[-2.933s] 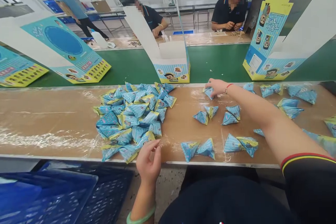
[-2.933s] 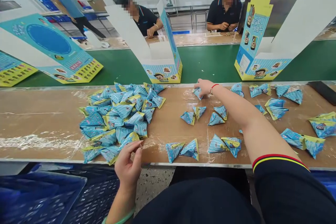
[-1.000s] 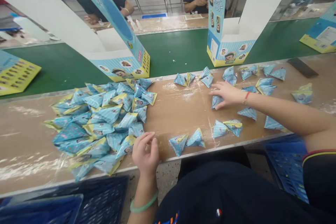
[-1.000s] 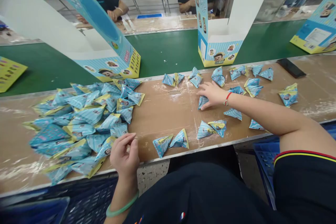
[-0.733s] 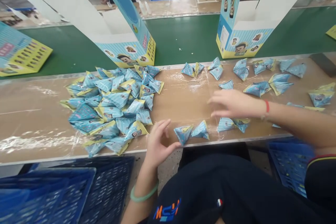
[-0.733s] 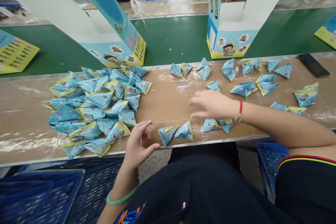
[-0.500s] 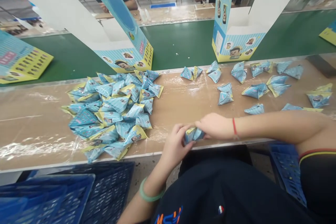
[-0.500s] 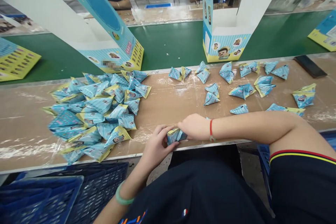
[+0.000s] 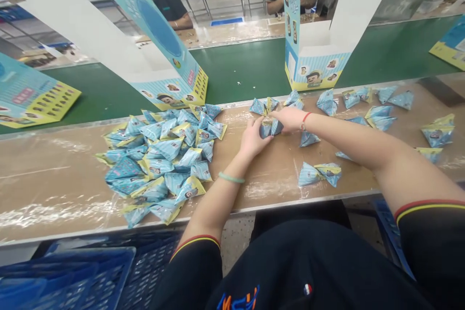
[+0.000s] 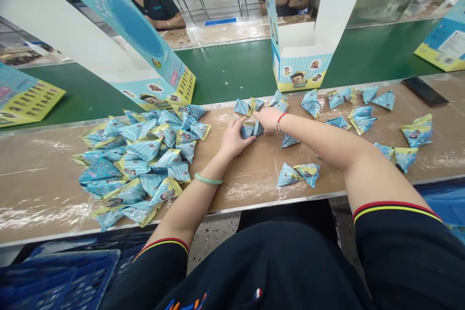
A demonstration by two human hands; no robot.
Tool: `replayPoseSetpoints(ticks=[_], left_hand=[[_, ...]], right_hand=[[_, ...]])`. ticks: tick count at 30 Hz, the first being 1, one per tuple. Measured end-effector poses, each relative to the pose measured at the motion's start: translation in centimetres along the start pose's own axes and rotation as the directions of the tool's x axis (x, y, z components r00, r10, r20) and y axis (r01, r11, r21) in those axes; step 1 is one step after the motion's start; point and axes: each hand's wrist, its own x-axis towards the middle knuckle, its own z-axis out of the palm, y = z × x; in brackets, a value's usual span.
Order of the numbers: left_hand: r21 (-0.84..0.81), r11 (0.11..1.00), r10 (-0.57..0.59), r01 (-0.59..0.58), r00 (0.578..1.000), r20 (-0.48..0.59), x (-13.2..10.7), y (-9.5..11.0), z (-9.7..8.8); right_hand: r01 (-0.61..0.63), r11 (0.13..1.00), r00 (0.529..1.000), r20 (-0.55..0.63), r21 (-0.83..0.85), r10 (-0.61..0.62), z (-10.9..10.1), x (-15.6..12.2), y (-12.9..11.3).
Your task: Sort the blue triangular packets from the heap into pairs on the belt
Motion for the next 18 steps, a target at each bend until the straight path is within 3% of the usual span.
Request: replayPoseSetpoints(ticks=[4,6,8,10,12,15,16,18], left_hand=[[-0.105,0.992,0.066,-0.077,0.992,-0.103,-3.1,1.2,-1.0],[-0.194,0.971,0.146,-0.14,0.989,0.017,-5.4,3.2,-1.3],[-0.273,0.945,0.241,-0.18,0.948,0.21,-7.9,5.6,-1.1],[-0.303,0.933,0.295,-0.194,0.894,0.337,-9.7,7.8,-0.4],[-0.295,0.936,0.301,-0.193,0.874,0.383,-10.5,9.2,0.4],[-0.259,0.951,0.273,-0.169,0.852,0.446,-10.0,10.1,1.4],[-0.246,0.956,0.264,-0.161,0.841,0.473,-9.6,10.1,1.6],[-0.228,0.961,0.256,-0.157,0.819,0.513,-8.8,10.1,1.7]], right_hand=[[-0.057,0.998,0.985,-0.165,0.017,0.059,-2.3,-5.0,1.6],[-0.05,0.998,0.985,-0.16,0.044,0.056,-3.1,-8.9,2.3],[-0.076,0.994,0.996,-0.042,0.074,0.079,-2.8,-13.3,2.6],[-0.136,0.983,0.99,0.042,0.121,0.132,-1.2,-17.5,2.6],[-0.226,0.952,0.971,-0.034,0.206,0.238,1.4,-20.9,2.6],[-0.375,0.864,0.844,-0.26,0.337,0.468,5.9,-23.4,3.0],[-0.422,0.831,0.796,-0.289,0.363,0.531,7.3,-23.6,3.2],[-0.481,0.783,0.753,-0.27,0.395,0.6,9.7,-23.2,3.2]])
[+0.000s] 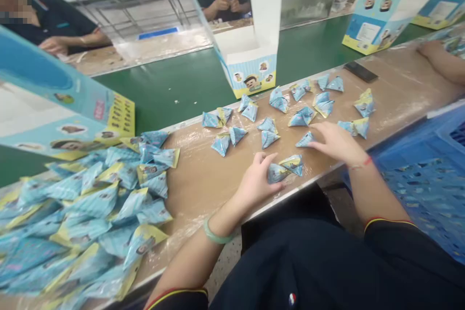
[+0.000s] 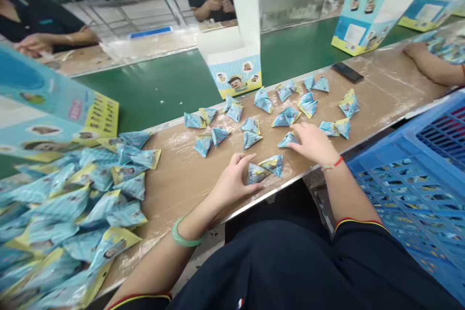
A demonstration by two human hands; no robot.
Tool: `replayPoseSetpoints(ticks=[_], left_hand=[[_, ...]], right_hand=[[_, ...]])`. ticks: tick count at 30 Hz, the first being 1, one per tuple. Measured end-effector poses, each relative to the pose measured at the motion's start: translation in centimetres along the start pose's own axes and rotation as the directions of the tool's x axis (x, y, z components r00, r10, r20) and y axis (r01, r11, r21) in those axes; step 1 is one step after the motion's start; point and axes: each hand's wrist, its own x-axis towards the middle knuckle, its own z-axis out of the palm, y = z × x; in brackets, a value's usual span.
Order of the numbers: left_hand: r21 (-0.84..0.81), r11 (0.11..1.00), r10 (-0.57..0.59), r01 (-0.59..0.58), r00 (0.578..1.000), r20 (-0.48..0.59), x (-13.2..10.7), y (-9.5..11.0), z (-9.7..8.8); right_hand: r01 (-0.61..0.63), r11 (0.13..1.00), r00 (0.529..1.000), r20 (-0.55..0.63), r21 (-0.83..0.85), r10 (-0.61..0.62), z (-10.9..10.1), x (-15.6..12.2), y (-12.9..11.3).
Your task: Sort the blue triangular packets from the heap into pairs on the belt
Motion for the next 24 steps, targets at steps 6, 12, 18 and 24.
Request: replayPoseSetpoints(ticks=[6,12,18,24], left_hand=[[-0.005,1.0,-0.021,0.021,1.0,0.0,0.6,-0.4,-0.8],[-0.026,1.0,-0.014,0.012,0.998,-0.064,0.4,-2.0,-1.4],[-0.034,0.999,0.017,-0.021,0.994,-0.111,0.5,-3.7,-2.2],[-0.036,0.999,0.006,-0.011,0.993,-0.115,0.5,-4.0,-2.3]], right_hand=[[-0.121,0.992,0.993,-0.011,0.024,0.121,3.6,1.0,-0.4],[-0.099,0.995,0.995,-0.007,0.007,0.099,3.1,0.9,-1.2],[-0.108,0.993,0.992,-0.064,-0.04,0.105,1.8,-2.3,-0.8],[-0.085,0.996,0.991,-0.101,-0.01,0.083,2.7,-6.0,1.6]])
